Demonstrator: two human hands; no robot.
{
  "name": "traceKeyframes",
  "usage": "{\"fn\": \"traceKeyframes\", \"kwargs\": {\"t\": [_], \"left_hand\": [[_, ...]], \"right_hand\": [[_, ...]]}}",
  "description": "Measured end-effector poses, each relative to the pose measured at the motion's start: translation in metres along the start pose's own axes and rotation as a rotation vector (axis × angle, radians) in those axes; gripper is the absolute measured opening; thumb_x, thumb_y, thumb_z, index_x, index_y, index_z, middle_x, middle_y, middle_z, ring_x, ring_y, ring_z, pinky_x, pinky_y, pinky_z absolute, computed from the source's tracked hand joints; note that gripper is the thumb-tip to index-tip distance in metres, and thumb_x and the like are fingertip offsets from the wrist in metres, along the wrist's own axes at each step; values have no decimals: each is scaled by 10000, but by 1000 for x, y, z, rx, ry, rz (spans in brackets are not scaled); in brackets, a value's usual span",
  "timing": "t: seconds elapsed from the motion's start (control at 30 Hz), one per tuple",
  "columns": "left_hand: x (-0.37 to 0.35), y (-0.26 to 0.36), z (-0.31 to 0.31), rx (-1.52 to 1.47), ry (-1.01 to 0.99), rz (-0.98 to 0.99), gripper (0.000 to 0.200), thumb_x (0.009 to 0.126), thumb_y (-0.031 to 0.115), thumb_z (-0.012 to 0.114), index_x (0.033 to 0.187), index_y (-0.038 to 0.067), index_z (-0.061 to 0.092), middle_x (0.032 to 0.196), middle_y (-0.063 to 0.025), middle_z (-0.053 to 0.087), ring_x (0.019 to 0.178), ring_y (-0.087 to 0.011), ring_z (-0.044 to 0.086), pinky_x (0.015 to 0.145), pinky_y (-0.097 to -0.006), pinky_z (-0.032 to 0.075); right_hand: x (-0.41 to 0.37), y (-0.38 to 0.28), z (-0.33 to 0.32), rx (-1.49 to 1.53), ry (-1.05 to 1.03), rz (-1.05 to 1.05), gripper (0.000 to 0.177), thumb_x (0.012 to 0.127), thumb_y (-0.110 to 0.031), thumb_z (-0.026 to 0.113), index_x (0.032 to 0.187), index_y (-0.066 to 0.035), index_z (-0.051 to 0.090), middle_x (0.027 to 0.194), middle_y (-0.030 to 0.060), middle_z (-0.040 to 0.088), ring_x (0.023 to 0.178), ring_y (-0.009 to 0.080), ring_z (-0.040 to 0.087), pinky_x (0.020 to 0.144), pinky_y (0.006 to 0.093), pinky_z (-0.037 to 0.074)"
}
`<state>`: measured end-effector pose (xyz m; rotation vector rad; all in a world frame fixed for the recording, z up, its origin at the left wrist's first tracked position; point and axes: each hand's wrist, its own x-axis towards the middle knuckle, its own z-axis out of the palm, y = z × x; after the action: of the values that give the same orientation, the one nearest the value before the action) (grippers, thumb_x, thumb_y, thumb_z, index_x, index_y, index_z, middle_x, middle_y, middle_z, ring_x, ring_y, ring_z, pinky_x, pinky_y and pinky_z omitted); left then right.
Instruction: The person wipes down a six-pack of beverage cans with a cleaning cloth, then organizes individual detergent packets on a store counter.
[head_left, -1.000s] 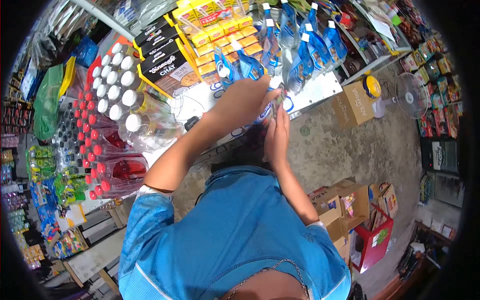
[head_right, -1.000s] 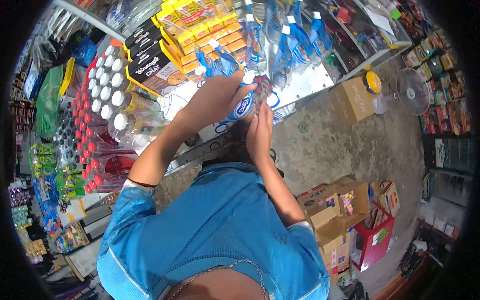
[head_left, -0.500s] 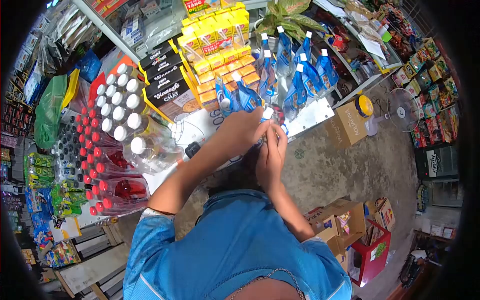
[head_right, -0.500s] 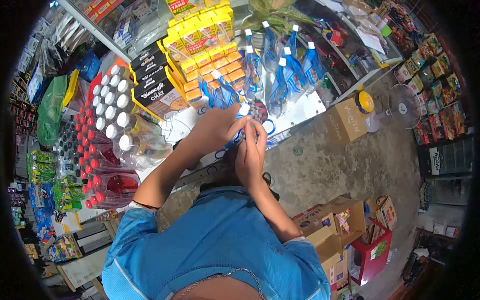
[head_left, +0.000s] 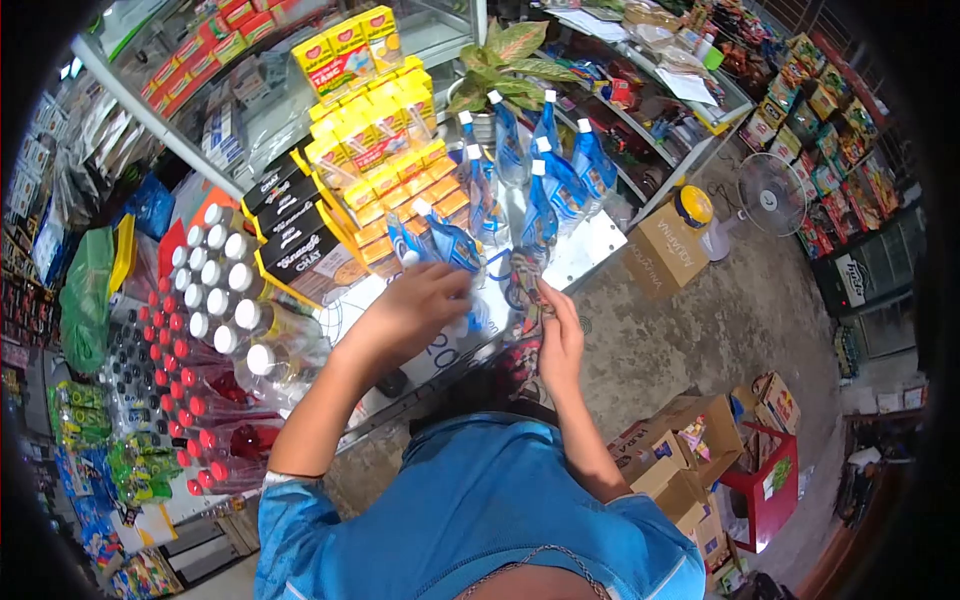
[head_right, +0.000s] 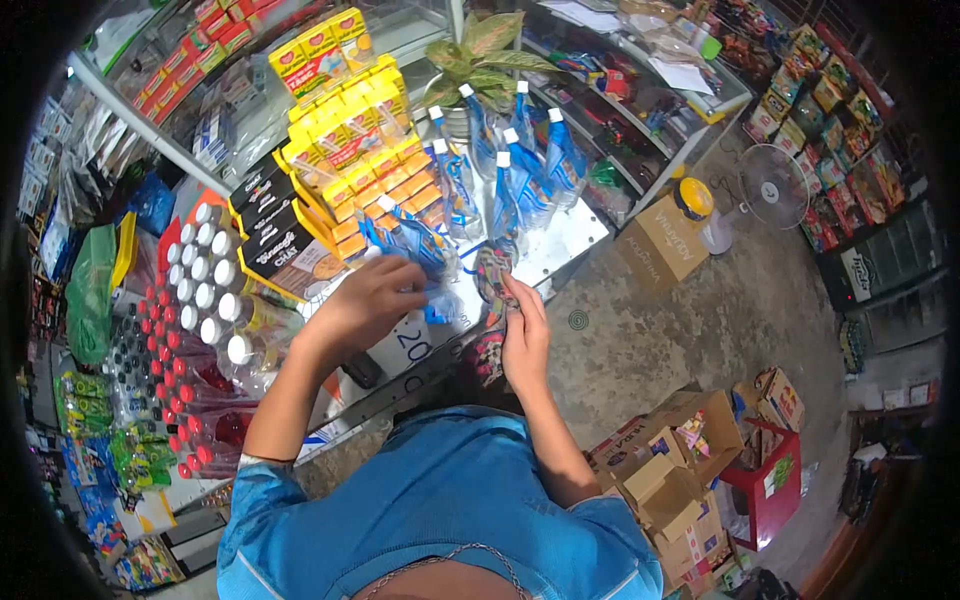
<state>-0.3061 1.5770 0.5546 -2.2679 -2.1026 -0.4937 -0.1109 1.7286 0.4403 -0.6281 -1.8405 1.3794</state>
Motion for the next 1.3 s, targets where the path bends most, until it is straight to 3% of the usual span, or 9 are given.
{"fn": "traceKeyframes", "kwargs": {"t": [0.1, 0.2, 0.43, 0.6, 0.77, 0.93, 1.0, 1.27, 1.3], "left_hand": [[-14, 5, -1, -18, -38, -37, 201, 787, 60, 702, 983, 92, 729, 1127, -77, 643, 1093, -308, 632, 927, -403, 523], [-31, 10, 4, -21, 2, -54, 277, 760, 15, 701, 1025, 86, 743, 1168, -75, 666, 1166, -329, 642, 960, -434, 544], [-71, 18, 4, -143, 118, -220, 288, 721, -22, 694, 986, 72, 752, 1078, -93, 674, 1110, -331, 651, 1100, -471, 492], [-68, 25, 9, -99, 185, -171, 276, 714, -4, 698, 974, 73, 752, 1052, -83, 673, 1075, -305, 657, 1121, -493, 477], [-69, 28, 4, -14, 183, -166, 323, 653, -27, 708, 944, 103, 766, 979, -56, 671, 1011, -280, 678, 978, -445, 554], [-88, 31, 7, -32, 181, -167, 320, 671, 3, 706, 966, 107, 775, 988, -48, 683, 1025, -273, 679, 892, -416, 570], [-93, 33, 4, -47, 197, -176, 308, 692, 33, 710, 982, 109, 783, 997, -44, 697, 1031, -268, 689, 854, -407, 586], [-99, 31, 1, 44, 165, -132, 341, 692, 141, 746, 1032, 119, 744, 1079, -18, 673, 1091, -245, 685, 887, -372, 597], [-100, 32, 2, 45, 172, -144, 341, 692, 141, 746, 1032, 119, 744, 1079, -18, 673, 1091, -245, 685, 887, -372, 597]], "right_hand": [[3, -30, 11, 157, -99, -97, 399, 1007, -103, 539, 1380, 0, 638, 1353, 164, 636, 1252, 304, 606, 1096, 398, 442], [3, -37, 45, 72, -319, -300, 448, 933, -19, 675, 1378, -56, 635, 1230, 191, 640, 1167, 361, 629, 980, 406, 513], [-1, 33, 53, -210, -331, -278, 357, 914, -35, 643, 1269, -29, 667, 1145, 189, 642, 1028, 397, 662, 859, 441, 547], [14, 13, 54, -253, -345, -182, 335, 917, -78, 600, 1239, -16, 671, 1112, 215, 675, 1014, 411, 674, 880, 446, 551], [11, -45, 66, 105, -594, -323, 416, 843, 18, 667, 1257, -26, 674, 1208, 205, 682, 1099, 419, 666, 937, 452, 546], [24, 31, 66, -361, -534, -461, 307, 891, -13, 601, 1188, -8, 679, 1238, 201, 662, 1110, 416, 657, 932, 487, 547], [32, 35, 56, -464, -599, -188, 320, 905, -16, 575, 1206, -9, 684, 1278, 211, 664, 1125, 412, 667, 965, 490, 543], [19, -84, 70, 97, -815, -202, 506, 895, 79, 547, 1381, -27, 643, 1233, 197, 677, 1081, 376, 684, 967, 394, 531], [19, -73, 78, 93, -775, -326, 498, 888, 103, 539, 1357, -20, 655, 1256, 199, 675, 1093, 376, 686, 967, 403, 539]]}}
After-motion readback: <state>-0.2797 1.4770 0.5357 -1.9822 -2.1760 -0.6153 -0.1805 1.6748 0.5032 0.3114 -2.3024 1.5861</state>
